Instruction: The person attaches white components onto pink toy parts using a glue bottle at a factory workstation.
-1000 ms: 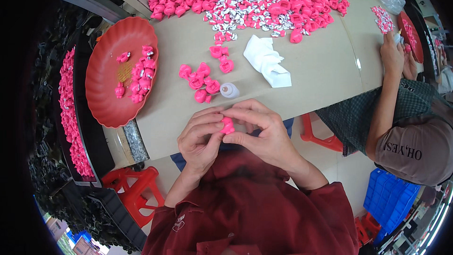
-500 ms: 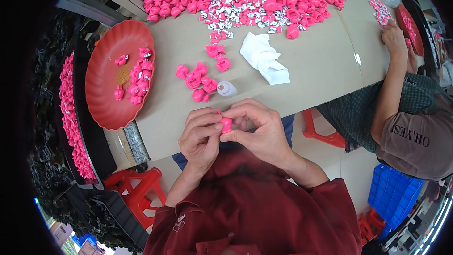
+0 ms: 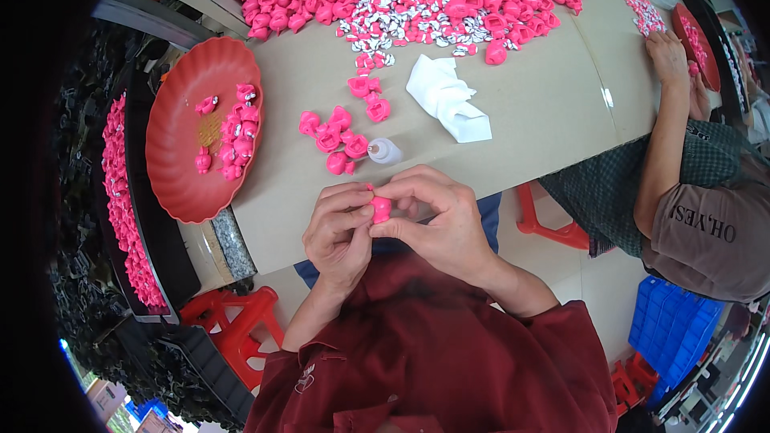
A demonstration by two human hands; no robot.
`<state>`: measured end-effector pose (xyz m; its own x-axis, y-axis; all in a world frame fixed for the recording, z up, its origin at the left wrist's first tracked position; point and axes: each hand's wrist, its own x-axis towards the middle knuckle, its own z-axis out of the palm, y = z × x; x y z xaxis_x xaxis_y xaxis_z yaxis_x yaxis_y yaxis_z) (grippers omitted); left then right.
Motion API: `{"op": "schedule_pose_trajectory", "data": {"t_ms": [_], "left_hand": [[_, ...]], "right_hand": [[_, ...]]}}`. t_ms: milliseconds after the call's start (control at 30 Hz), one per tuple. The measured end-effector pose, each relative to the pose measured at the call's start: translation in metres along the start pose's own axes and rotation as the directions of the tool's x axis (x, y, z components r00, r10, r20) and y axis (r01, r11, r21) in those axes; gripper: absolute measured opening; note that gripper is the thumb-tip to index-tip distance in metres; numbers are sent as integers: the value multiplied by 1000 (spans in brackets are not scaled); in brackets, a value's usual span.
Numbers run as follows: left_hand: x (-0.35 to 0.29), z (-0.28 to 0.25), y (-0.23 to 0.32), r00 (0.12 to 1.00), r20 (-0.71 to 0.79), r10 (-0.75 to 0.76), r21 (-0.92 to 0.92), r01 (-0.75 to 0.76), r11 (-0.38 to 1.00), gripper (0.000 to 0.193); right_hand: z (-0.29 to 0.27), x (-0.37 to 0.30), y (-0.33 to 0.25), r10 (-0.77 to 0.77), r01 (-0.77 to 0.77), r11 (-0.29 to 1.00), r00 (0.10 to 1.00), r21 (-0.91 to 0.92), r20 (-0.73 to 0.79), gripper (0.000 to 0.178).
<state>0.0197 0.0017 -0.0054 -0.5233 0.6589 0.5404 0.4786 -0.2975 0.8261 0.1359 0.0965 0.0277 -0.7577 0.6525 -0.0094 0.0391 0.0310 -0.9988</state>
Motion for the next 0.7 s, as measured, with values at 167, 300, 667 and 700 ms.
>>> {"op": "schedule_pose_trajectory", "data": {"t_ms": [167,300,667,700], "left_hand": [[2,0,-1,1000,-7,0,-2,0,1000,24],[2,0,-1,1000,-8,6,9,-6,1000,25],[1,0,-1,1000,-15,-24,-11,23,1000,25],[1,0,-1,999,-19,-35,-20,35,999,25]], "right_hand": [[0,2,-3,-5,5,1000,1000,-5,-5,31],[1,4,-1,-22,22,999,1000,-24,0,32],[5,5,-6,-53,51,997,997,-55,-48,26],[5,6,-7,-58,54,996,997,-74,-54,26]]}}
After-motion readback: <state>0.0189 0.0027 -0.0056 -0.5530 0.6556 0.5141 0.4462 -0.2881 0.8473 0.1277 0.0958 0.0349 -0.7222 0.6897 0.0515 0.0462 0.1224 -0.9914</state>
